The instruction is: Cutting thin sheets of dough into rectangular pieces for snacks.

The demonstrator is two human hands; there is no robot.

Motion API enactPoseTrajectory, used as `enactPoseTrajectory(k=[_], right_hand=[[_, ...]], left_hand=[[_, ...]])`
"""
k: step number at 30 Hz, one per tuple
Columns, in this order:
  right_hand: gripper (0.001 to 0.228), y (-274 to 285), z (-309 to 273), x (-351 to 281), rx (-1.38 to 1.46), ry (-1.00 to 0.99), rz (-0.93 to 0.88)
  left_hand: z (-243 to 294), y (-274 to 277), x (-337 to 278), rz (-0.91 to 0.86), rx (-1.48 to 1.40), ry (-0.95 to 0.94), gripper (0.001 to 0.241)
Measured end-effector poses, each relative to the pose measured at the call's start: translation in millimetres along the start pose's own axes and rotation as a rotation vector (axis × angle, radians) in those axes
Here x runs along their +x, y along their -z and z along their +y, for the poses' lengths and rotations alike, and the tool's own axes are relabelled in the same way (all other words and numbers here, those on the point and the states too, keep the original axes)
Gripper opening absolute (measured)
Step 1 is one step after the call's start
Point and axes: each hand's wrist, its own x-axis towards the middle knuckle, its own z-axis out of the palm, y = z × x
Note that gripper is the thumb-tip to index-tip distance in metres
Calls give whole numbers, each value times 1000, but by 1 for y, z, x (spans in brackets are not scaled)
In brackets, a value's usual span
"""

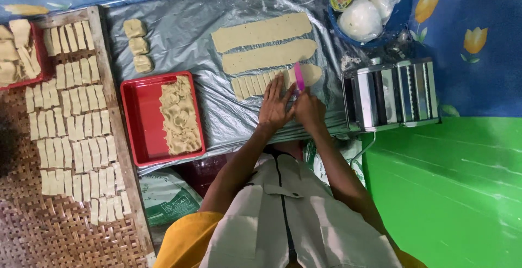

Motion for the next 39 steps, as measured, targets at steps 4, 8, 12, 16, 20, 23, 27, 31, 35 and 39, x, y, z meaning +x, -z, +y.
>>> enactPoseTrajectory(k=[4, 8, 12, 16, 20, 23, 27, 31, 35, 39], right_hand=[[41, 19, -10, -3, -30, -16, 8], [40, 42, -18, -26, 65, -37, 45], [44, 44, -14, -40, 25, -29, 154], [46, 32, 1, -26, 28, -16, 171], [47, 31, 3, -19, -2, -31, 145], [47, 28, 2, -12, -8, -18, 160], [43, 26, 2, -7, -37, -2, 193], [46, 21, 7, -4, -44, -14, 184], [45, 30, 1, -8, 5, -13, 175], [43, 31, 7, -4, -13, 0, 166]], left_hand=[[-1, -2, -1, -17, 15, -18, 79], [6, 10, 1, -51, 23, -13, 70], [9, 18, 2, -60, 7, -38, 72], [9, 17, 4, -50, 12, -47, 70], [11, 16, 2, -42, 2, -56, 67], [11, 20, 3, -47, 3, -51, 69], [13, 25, 4, -52, -26, -49, 70], [11, 21, 4, -42, -10, -47, 71], [11, 21, 4, -45, -14, -45, 69], [11, 22, 4, -36, -24, -46, 67]])
